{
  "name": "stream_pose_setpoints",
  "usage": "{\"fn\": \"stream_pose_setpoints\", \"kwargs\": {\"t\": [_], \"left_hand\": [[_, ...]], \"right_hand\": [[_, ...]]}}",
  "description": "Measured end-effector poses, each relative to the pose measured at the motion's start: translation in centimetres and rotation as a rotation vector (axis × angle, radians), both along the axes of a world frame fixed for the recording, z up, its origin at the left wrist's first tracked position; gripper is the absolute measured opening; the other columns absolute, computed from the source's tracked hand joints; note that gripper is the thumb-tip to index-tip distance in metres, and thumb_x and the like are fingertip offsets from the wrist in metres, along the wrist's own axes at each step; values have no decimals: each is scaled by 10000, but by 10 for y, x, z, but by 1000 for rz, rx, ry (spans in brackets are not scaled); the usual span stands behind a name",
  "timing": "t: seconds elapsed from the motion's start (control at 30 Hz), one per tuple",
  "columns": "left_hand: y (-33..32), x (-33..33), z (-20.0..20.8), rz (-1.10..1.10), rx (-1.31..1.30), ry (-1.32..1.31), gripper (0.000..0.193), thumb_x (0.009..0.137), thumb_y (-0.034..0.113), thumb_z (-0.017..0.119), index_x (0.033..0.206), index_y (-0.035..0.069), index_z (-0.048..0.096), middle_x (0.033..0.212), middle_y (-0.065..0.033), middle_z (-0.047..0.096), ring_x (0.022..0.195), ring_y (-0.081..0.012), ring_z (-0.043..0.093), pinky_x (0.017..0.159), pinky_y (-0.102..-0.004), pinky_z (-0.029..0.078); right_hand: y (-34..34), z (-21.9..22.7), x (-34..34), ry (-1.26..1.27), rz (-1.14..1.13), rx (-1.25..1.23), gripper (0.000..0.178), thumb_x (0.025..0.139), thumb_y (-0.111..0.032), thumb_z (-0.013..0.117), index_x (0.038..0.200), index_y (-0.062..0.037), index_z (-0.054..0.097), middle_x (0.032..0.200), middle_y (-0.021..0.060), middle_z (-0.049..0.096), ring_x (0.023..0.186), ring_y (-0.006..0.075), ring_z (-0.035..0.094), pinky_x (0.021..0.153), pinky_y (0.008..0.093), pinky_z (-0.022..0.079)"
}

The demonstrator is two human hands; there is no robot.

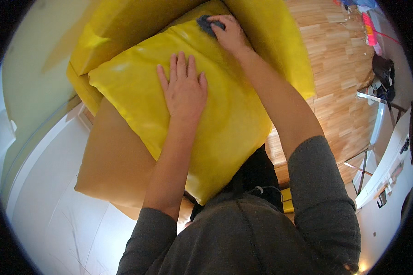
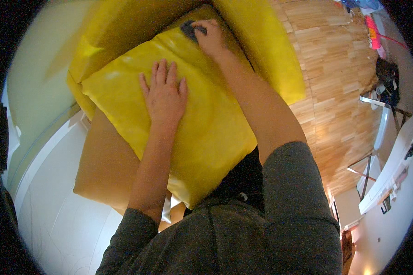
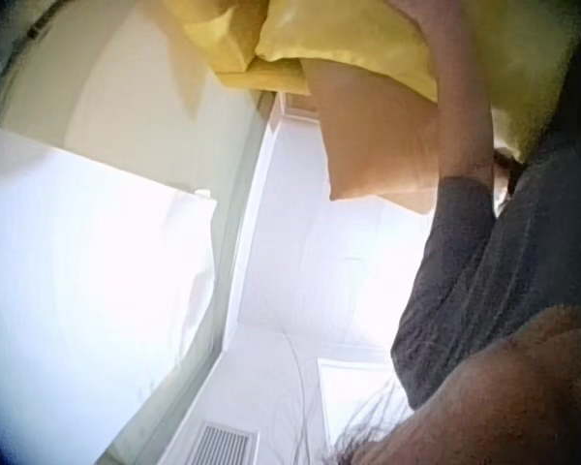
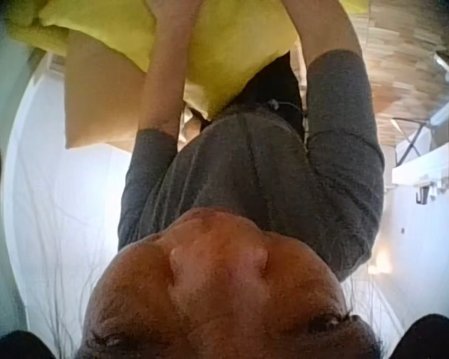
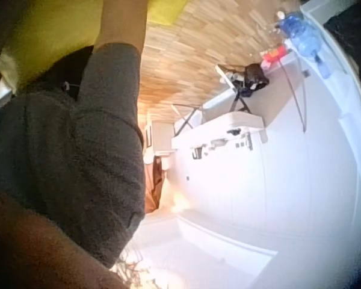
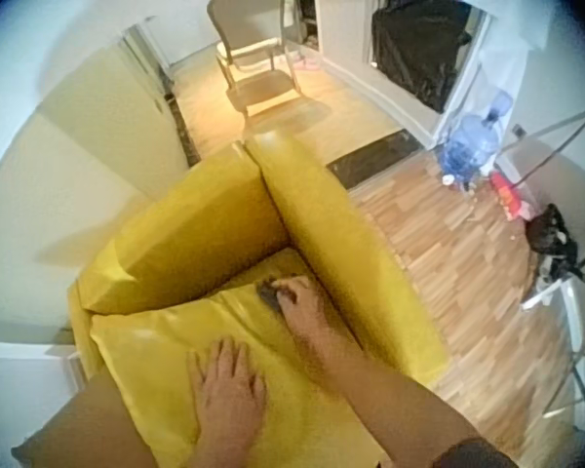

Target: The person wipes the surface of a yellow sofa and its cushions with a dark cloth. They then move to a beige sofa and continue wiping the armrest and seat cushions. The person handles the cushions by lifting and repositioning them while cleaning.

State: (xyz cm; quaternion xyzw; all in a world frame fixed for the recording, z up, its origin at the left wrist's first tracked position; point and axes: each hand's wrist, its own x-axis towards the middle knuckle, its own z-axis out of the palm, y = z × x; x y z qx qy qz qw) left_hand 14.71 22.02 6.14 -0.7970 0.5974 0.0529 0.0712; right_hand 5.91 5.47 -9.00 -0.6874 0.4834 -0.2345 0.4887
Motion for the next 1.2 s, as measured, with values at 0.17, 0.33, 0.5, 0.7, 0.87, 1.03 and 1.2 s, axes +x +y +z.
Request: {"fn": "stream_pose_setpoints", "kwargs": {"t": [0.17,0.33,0.5,0.7,0.87,1.03,1.2], "left_hand": [[-7,-1,3,-7,-14,7,506,981,351,613,1414,90,598,1536,-123,510,1467,-287,421,1242,-593,180],[-1,1,-2,6,-41,11,511,978,351,620,1417,91,595,1533,-123,514,1462,-289,426,1236,-595,193],[0,1,-4,-11,-56,18,507,981,353,618,1416,94,597,1533,-126,516,1456,-290,436,1236,-593,197],[-2,2,-1,-5,-71,27,509,984,352,614,1421,93,594,1534,-133,516,1463,-293,431,1237,-593,191],[-2,2,-1,-26,-52,-3,506,988,358,604,1419,92,599,1542,-136,510,1461,-295,432,1235,-590,190],[-5,2,0,-18,-86,41,497,990,340,597,1404,64,604,1542,-135,509,1472,-295,416,1241,-583,180],[0,3,0,-32,-109,28,490,988,345,603,1404,88,611,1531,-114,529,1461,-278,435,1242,-582,179]], "right_hand": [[5,-45,13,133,-41,39,309,912,-190,677,1212,-138,729,1227,128,645,1178,342,602,1057,393,462],[18,-24,-22,-36,75,210,288,923,-184,667,1196,-119,734,1265,127,652,1217,317,598,1064,376,452],[33,-18,-54,13,-184,288,275,926,-193,677,1191,-141,730,1205,152,680,1176,361,622,1029,404,484],[67,-21,-81,62,-83,348,308,903,-193,646,1182,-79,712,1199,158,667,1195,359,603,1050,416,457],[68,12,-91,-164,-100,385,271,889,-160,655,1138,-83,726,1181,151,661,1192,360,597,1037,421,464],[107,32,-71,-28,-97,137,248,863,-122,673,1101,-91,735,1117,157,667,1124,369,612,998,434,487],[115,57,-80,-185,-54,288,255,861,-109,674,1109,-96,734,1114,151,671,1112,361,616,990,430,486]]}}
